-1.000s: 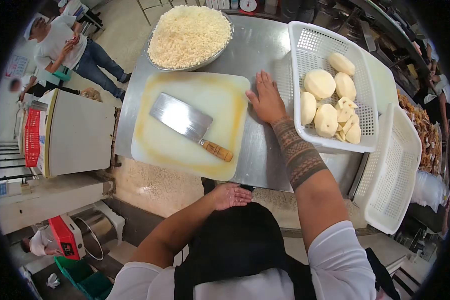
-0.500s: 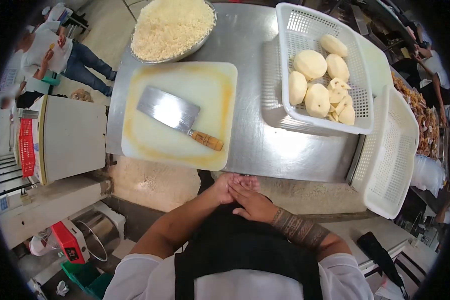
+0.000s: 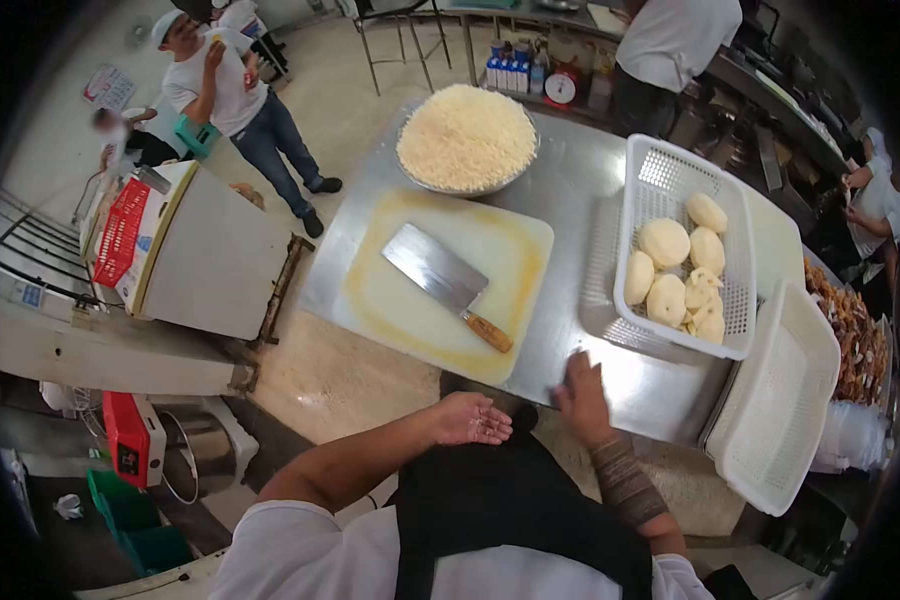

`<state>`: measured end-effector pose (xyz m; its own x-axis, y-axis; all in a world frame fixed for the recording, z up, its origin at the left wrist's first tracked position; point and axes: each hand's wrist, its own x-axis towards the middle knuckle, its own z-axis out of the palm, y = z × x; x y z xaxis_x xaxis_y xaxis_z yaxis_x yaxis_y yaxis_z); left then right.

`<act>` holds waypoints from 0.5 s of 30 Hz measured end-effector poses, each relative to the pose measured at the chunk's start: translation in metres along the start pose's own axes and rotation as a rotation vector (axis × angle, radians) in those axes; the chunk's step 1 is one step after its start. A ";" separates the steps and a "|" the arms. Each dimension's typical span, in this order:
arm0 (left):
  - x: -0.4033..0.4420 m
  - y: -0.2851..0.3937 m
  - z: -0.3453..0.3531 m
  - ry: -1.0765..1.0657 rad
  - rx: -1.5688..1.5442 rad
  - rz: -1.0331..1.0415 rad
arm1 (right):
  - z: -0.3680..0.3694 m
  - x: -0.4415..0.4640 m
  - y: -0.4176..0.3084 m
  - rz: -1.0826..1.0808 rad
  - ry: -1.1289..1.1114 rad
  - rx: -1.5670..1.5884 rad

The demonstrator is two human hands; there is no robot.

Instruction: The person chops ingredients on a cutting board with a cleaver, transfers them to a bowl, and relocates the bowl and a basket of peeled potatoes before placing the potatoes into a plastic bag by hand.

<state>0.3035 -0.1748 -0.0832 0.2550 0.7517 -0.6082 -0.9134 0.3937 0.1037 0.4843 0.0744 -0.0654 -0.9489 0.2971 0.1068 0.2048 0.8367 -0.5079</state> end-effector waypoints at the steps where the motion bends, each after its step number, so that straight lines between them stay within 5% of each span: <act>1: -0.001 0.005 0.001 0.015 0.019 0.000 | 0.008 -0.004 -0.016 -0.091 -0.096 0.050; 3: -0.004 0.014 0.002 -0.019 -0.062 0.036 | 0.005 -0.013 -0.043 -0.163 -0.383 0.458; 6: -0.009 0.050 0.006 -0.072 -0.201 0.084 | -0.014 -0.023 -0.043 0.403 -0.262 1.032; 8: -0.026 0.100 0.046 0.013 -0.050 0.330 | -0.041 -0.031 -0.046 0.480 -0.303 1.212; 14: -0.094 0.314 0.226 0.891 1.257 1.618 | -0.057 -0.054 -0.081 0.504 -0.412 1.101; 15: -0.095 0.341 0.241 0.874 1.291 1.802 | -0.054 -0.054 -0.086 0.531 -0.381 1.129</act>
<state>0.0448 0.0155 0.1992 -0.6997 0.4157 0.5810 0.6761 0.1227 0.7265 0.5307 0.0114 0.0185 -0.8611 0.1656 -0.4807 0.4367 -0.2432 -0.8661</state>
